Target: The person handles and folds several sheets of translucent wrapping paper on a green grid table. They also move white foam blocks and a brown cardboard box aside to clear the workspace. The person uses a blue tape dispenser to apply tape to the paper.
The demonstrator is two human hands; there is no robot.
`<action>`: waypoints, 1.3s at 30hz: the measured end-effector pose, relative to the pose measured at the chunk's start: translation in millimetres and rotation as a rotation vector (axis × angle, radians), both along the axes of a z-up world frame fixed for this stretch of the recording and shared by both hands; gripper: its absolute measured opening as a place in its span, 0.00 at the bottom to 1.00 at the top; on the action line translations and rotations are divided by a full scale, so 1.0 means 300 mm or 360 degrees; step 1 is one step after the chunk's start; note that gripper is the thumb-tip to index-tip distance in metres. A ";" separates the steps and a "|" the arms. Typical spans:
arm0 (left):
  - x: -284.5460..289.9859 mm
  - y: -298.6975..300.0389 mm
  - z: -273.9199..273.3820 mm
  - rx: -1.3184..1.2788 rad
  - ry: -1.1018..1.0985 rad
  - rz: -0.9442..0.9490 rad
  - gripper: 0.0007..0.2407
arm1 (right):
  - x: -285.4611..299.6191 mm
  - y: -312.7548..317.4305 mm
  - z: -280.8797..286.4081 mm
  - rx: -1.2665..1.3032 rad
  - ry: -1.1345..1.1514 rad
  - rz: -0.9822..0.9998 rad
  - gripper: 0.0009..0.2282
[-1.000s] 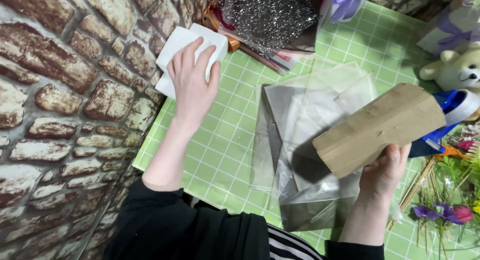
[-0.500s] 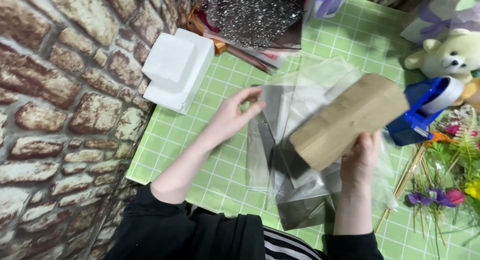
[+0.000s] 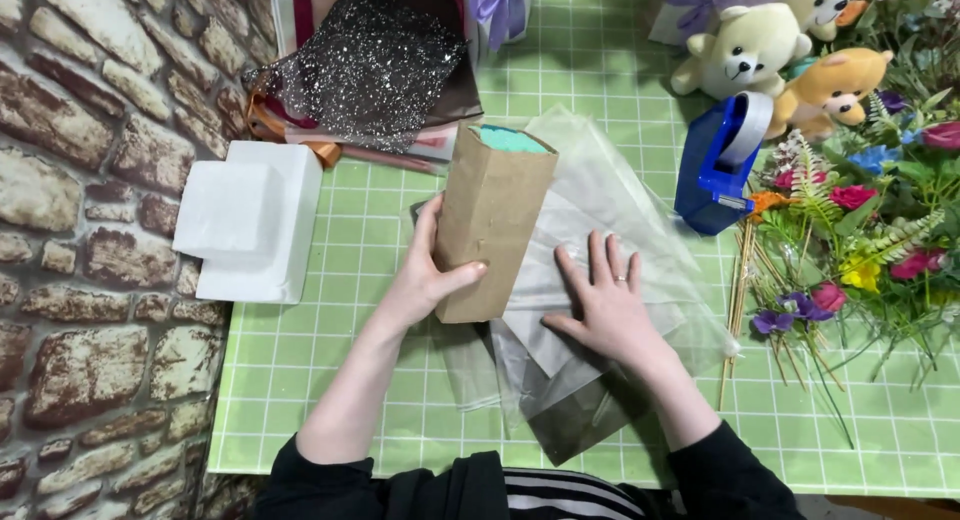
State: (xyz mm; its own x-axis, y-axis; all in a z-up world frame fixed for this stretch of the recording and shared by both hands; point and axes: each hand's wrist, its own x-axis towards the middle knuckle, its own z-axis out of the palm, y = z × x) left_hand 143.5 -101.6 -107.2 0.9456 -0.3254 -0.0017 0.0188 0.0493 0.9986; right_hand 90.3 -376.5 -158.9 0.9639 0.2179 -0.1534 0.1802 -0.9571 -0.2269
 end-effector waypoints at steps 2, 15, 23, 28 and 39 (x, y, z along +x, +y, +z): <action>0.011 0.012 -0.049 0.0013 -0.0158 0.0019 0.45 | 0.048 0.046 -0.035 0.0014 -0.0029 -0.0060 0.43; -0.017 0.189 0.084 0.0423 -0.0438 0.0467 0.41 | 0.226 -0.038 -0.048 0.1077 -0.0376 -0.0494 0.23; 0.002 0.100 0.135 0.0727 -0.0231 0.0533 0.39 | 0.135 -0.130 0.008 0.0767 -0.0487 -0.0504 0.25; 0.014 0.196 0.145 0.0939 0.0060 0.0716 0.35 | 0.132 -0.192 -0.064 0.0383 -0.0571 -0.0327 0.32; 0.047 0.318 0.023 0.1475 0.0261 0.0536 0.26 | 0.161 -0.232 -0.149 0.0266 -0.0745 -0.0799 0.23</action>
State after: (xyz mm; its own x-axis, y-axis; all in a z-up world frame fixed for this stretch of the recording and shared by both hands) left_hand 157.6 -6.3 -100.3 0.9537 0.1554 -0.2576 0.2880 -0.7195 0.6320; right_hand 138.6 -446.1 -203.6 0.9105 -0.2862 0.2984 -0.1596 -0.9091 -0.3849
